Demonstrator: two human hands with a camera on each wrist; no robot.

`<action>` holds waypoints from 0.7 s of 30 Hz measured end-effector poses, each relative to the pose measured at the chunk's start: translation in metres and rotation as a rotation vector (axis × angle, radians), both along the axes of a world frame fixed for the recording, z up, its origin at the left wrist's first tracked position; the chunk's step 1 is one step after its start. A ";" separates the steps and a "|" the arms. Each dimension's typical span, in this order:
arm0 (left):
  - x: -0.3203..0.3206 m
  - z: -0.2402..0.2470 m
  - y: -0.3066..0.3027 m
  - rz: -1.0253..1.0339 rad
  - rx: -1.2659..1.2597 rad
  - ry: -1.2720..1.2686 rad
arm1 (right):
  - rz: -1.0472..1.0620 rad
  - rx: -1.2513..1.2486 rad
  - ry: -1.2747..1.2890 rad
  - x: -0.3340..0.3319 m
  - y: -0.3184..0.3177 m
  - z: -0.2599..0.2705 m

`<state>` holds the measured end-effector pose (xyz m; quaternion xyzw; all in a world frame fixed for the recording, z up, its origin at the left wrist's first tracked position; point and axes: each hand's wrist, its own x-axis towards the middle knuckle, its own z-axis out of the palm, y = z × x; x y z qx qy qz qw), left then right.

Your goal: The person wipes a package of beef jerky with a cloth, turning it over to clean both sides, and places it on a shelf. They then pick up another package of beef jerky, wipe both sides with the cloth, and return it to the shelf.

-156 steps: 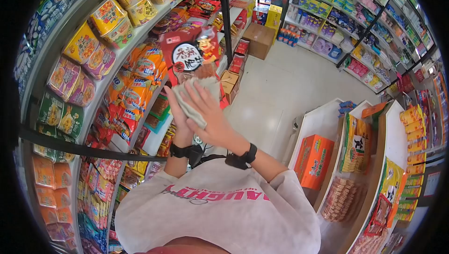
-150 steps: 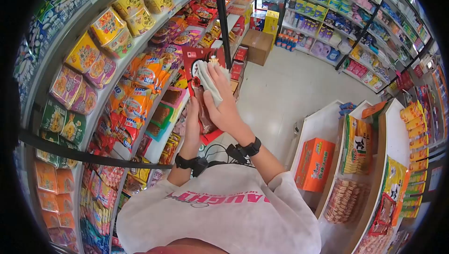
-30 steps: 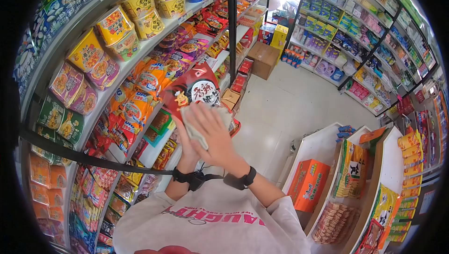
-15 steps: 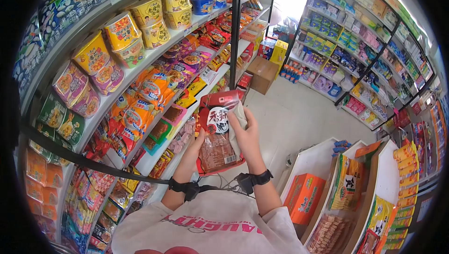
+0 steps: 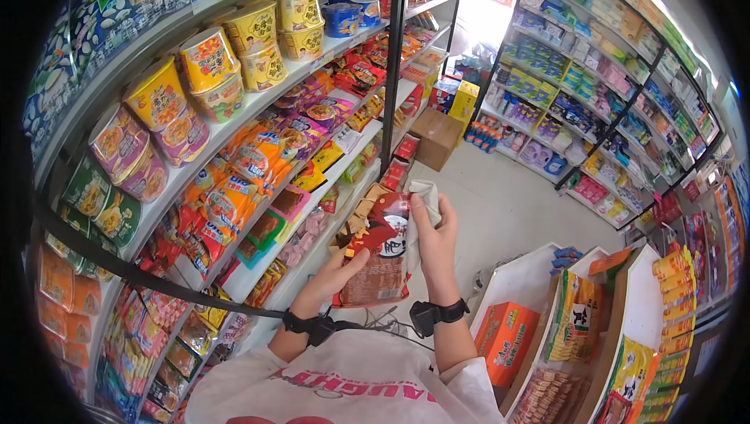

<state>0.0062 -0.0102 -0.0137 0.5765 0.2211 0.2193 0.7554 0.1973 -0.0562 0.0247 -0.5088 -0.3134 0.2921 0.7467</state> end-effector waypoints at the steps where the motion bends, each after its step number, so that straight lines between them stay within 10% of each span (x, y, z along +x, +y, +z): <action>1: 0.001 0.002 -0.001 -0.019 0.029 0.005 | -0.032 0.035 0.004 -0.001 0.000 0.001; 7: 0.002 -0.012 0.001 0.090 0.036 0.018 | -0.336 0.181 -0.177 -0.009 -0.001 0.008; 12: 0.012 -0.023 0.002 0.247 0.192 0.027 | 0.016 0.000 -0.865 -0.045 0.008 -0.008; 15: 0.014 0.000 -0.001 0.274 -0.350 -0.272 | 0.160 0.015 -1.010 -0.057 0.005 0.001; 21: 0.013 -0.003 -0.001 0.359 0.148 -0.059 | 0.226 0.043 -1.134 -0.066 0.012 0.021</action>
